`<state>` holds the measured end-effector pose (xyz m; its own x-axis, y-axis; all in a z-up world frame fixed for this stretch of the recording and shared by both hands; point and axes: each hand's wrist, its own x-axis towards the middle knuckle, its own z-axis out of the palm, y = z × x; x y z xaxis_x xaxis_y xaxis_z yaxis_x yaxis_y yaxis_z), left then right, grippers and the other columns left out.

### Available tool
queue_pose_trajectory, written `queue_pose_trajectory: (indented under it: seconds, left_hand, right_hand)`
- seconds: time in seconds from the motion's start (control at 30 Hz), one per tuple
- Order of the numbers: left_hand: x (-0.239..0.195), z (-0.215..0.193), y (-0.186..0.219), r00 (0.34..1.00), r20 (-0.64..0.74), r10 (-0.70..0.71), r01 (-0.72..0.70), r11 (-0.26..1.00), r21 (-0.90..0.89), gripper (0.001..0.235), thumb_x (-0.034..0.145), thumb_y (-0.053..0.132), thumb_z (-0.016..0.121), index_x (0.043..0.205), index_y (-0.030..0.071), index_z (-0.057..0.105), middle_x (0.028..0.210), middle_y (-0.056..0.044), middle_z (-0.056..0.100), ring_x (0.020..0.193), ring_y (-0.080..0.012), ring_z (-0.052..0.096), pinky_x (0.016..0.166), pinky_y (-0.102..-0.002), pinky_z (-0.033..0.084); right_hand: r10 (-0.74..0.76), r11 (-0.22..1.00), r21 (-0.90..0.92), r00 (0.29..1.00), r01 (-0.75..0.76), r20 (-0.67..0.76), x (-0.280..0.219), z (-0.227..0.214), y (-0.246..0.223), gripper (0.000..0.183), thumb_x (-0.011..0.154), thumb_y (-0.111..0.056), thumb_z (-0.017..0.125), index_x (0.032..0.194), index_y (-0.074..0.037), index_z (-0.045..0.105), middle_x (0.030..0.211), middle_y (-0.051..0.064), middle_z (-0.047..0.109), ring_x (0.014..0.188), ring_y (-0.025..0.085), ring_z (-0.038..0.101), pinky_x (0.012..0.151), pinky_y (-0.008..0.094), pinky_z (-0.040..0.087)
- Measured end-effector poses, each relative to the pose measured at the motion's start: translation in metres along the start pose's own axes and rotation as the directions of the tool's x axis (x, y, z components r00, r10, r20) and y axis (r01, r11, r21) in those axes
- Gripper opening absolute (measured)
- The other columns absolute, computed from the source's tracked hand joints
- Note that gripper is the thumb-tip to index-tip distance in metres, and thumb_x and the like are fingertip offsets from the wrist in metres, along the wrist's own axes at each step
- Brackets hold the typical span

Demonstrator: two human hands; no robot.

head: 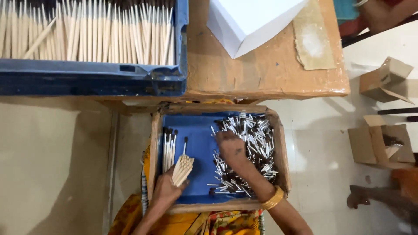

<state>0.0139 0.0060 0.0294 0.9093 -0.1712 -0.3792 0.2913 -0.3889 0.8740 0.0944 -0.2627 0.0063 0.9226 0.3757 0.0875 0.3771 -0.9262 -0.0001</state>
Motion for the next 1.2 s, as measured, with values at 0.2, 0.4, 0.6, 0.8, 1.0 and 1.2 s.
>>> queue_pose_trajectory:
  seconds: [0.2, 0.4, 0.6, 0.8, 1.0, 1.2]
  left_hand:
    - [0.016, 0.004, 0.003, 0.979, 0.095, -0.181, 0.205, 0.873, -0.442, 0.038, 0.078, 0.006, 0.082, 0.112, -0.002, 0.069, 0.087, -0.017, 0.076, 0.073, -0.0208, 0.072, 0.065, -0.036, 0.059]
    - [0.017, 0.028, 0.016, 0.981, 0.182, -0.063, 0.190, 0.460, -0.867, 0.028, 0.082, 0.002, 0.078, 0.105, -0.005, 0.063, 0.072, -0.010, 0.063, 0.059, -0.0181, 0.060, 0.052, -0.034, 0.049]
    - [0.018, 0.033, 0.022, 0.965, 0.253, -0.073, 0.260, 0.429, -0.865, 0.028, 0.081, -0.001, 0.077, 0.104, -0.005, 0.063, 0.070, -0.011, 0.062, 0.057, -0.0189, 0.058, 0.051, -0.035, 0.049]
    - [0.013, 0.029, 0.039, 0.993, 0.030, 0.113, -0.070, 0.784, -0.617, 0.029, 0.078, 0.004, 0.082, 0.103, 0.002, 0.068, 0.086, -0.010, 0.073, 0.071, -0.0176, 0.069, 0.063, -0.034, 0.057]
    - [0.005, 0.031, 0.018, 0.876, 0.015, 0.482, -0.454, 0.813, 0.365, 0.029, 0.070, 0.017, 0.083, 0.096, 0.010, 0.072, 0.085, -0.007, 0.076, 0.072, -0.0215, 0.072, 0.070, -0.041, 0.060]
    - [-0.008, 0.022, -0.018, 0.969, -0.152, 0.194, -0.175, 0.976, 0.134, 0.038, 0.070, 0.012, 0.082, 0.106, 0.005, 0.071, 0.097, -0.012, 0.076, 0.085, -0.0254, 0.075, 0.075, -0.040, 0.061]
  right_hand:
    - [0.407, 0.702, 0.664, 0.910, -0.258, -0.076, -0.006, -0.047, 0.008, 0.016, 0.091, -0.019, 0.074, 0.098, -0.005, 0.071, 0.084, 0.013, 0.073, 0.070, 0.027, 0.067, 0.058, 0.036, 0.053]
    - [0.297, -0.238, 0.920, 0.879, -0.311, 0.373, -0.010, -0.057, -0.002, 0.021, 0.099, -0.026, 0.064, 0.102, -0.006, 0.065, 0.089, 0.010, 0.074, 0.080, 0.020, 0.076, 0.066, 0.031, 0.064]
    - [0.176, -0.539, 0.787, 0.873, -0.300, 0.454, -0.015, -0.058, -0.006, 0.021, 0.101, -0.025, 0.061, 0.103, -0.005, 0.057, 0.092, 0.016, 0.076, 0.080, 0.022, 0.077, 0.059, 0.030, 0.063]
    - [0.210, -0.374, 0.880, 0.898, -0.292, 0.387, -0.022, -0.053, -0.005, 0.016, 0.099, -0.018, 0.065, 0.099, -0.003, 0.060, 0.085, 0.020, 0.075, 0.071, 0.024, 0.077, 0.057, 0.031, 0.064]
    - [0.163, -0.279, 0.860, 0.861, -0.428, 0.482, -0.008, -0.045, -0.016, 0.019, 0.098, -0.019, 0.066, 0.097, 0.000, 0.063, 0.080, 0.018, 0.074, 0.069, 0.026, 0.077, 0.061, 0.036, 0.067]
    - [0.123, 0.904, 0.420, 0.989, -0.081, -0.075, 0.029, -0.009, -0.010, 0.029, 0.091, -0.026, 0.069, 0.099, 0.001, 0.065, 0.085, 0.021, 0.071, 0.073, 0.035, 0.073, 0.060, 0.044, 0.056]
